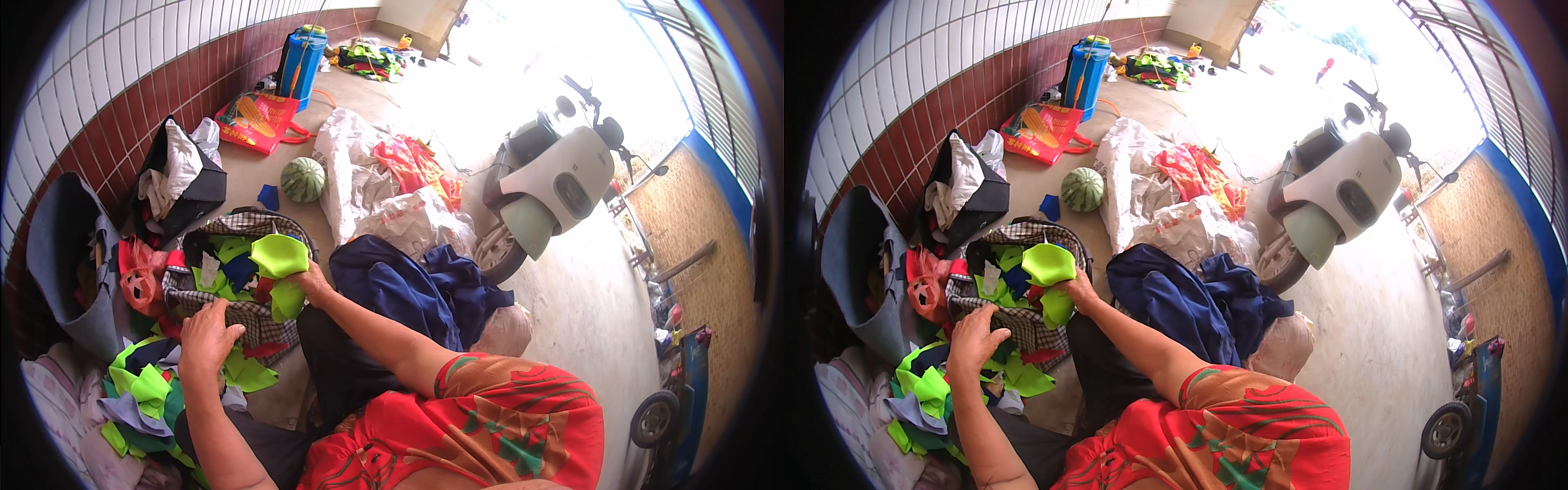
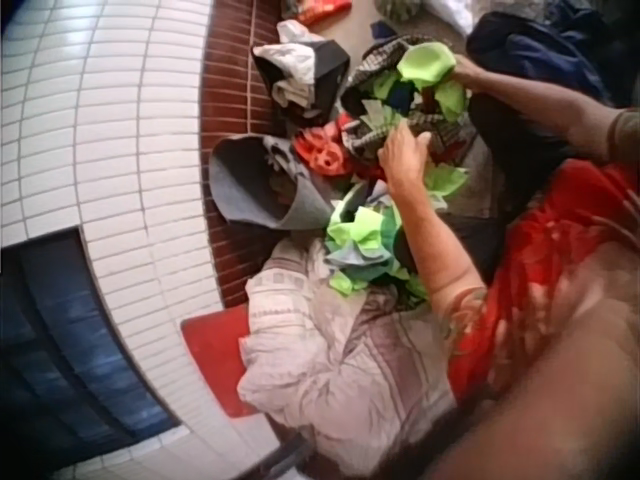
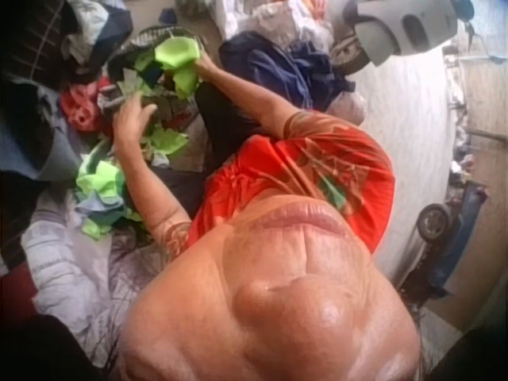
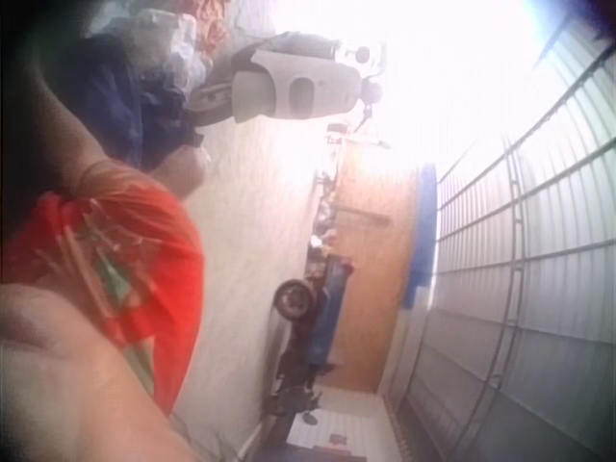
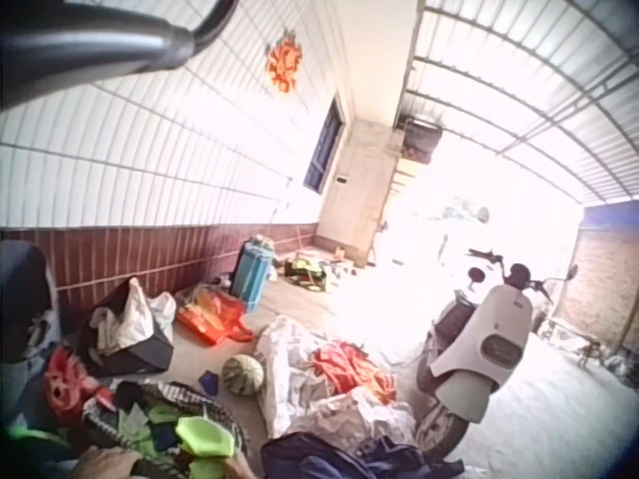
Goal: The person sits on the floor and sorts through a pile of colorful fabric scraps, picking them up and placing them into a woven basket. The person handles the fabric pieces one by one, occasionally adjusting the pile before continuing to transfer the scraps into the basket.
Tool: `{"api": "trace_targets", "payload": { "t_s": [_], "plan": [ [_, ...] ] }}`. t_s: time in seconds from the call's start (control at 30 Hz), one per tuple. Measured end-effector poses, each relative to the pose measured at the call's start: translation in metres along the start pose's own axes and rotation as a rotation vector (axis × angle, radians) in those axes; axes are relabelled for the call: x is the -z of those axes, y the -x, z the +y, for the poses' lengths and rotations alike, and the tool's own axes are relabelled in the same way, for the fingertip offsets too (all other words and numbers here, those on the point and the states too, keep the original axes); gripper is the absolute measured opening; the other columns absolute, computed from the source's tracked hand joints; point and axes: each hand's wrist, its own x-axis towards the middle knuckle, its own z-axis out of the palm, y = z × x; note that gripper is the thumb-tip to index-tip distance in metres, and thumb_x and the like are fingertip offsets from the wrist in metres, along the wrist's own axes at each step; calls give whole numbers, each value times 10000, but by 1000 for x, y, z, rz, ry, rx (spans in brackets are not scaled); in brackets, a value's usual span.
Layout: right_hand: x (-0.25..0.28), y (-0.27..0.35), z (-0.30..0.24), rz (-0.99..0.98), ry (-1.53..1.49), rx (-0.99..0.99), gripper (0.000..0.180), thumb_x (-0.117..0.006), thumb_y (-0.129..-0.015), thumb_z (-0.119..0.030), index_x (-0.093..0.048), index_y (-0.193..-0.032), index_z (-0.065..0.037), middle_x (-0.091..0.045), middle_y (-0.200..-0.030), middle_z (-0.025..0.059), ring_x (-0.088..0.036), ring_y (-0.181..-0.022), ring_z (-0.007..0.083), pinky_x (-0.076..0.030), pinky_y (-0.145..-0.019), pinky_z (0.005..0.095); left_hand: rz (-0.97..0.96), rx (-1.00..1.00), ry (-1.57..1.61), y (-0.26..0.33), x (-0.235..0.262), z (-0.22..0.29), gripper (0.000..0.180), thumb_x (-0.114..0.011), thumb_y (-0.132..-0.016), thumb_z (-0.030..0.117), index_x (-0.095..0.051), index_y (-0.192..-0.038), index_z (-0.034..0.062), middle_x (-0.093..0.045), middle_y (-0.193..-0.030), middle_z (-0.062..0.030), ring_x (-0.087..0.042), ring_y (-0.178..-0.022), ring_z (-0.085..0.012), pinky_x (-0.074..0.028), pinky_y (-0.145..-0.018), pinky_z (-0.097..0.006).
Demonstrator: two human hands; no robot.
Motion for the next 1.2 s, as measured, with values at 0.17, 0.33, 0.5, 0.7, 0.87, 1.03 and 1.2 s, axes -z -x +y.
{"api": "trace_targets", "payload": {
  "t_s": [0.17, 0.33, 0.5, 0.7, 0.87, 1.03, 1.2],
  "plan": [
    [1, 1, 0, 10, -24, 2, 379, -673, -667, -7, -579, -1033, -34, -636, -918, 71, -627, -804, 193, -514, -734, 328, 28, -11, -7, 0, -4, -2, 453, -698, -719, 230, -544, -1098, 36, -607, -1057, -161, -557, -996, -339, -402, -848, -451],
    [5, 1, 3, 22, -32, -13, 383, -676, -661, 3, -581, -1030, -32, -638, -913, 72, -631, -801, 197, -515, -730, 328, 20, -7, -10, 0, -5, -3, 459, -696, -721, 233, -543, -1107, 37, -605, -1065, -159, -555, -1000, -340, -401, -853, -448],
    [3, 2, 2, 34, -54, 1, 376, -676, -660, 9, -582, -1022, -33, -638, -913, 73, -634, -798, 205, -518, -731, 333, 19, 4, -18, 1, -4, -3, 462, -700, -719, 232, -542, -1104, 32, -604, -1063, -161, -557, -996, -340, -406, -849, -445],
    [3, 1, 4, 50, -59, -19, 381, -679, -656, 6, -583, -1023, -35, -637, -917, 75, -632, -809, 211, -519, -729, 343, 16, 3, -38, 0, -4, -3, 456, -700, -719, 230, -542, -1097, 28, -605, -1053, -167, -563, -987, -338, -417, -836, -444],
    [3, 3, 1, 40, -78, -34, 384, -667, -659, 6, -580, -1031, -35, -635, -928, 77, -629, -816, 209, -517, -734, 340, 14, 2, -26, -1, -5, -4, 459, -695, -720, 232, -541, -1101, 27, -604, -1056, -169, -561, -992, -341, -414, -843, -447],
    [5, 0, 4, 44, -92, -24, 384, -668, -655, 15, -584, -1026, -34, -637, -923, 76, -629, -804, 207, -516, -730, 336, 10, 12, -26, -1, -3, -1, 465, -693, -720, 233, -539, -1106, 26, -602, -1064, -171, -559, -998, -344, -414, -850, -446],
    [5, 0, 5, 53, -117, -8, 364, -694, -651, 25, -598, -999, -30, -645, -893, 71, -631, -768, 203, -524, -699, 340, 11, 3, -25, -2, -5, -4, 465, -696, -718, 229, -542, -1105, 22, -601, -1066, -174, -560, -997, -344, -419, -850, -443]
  ]
}}
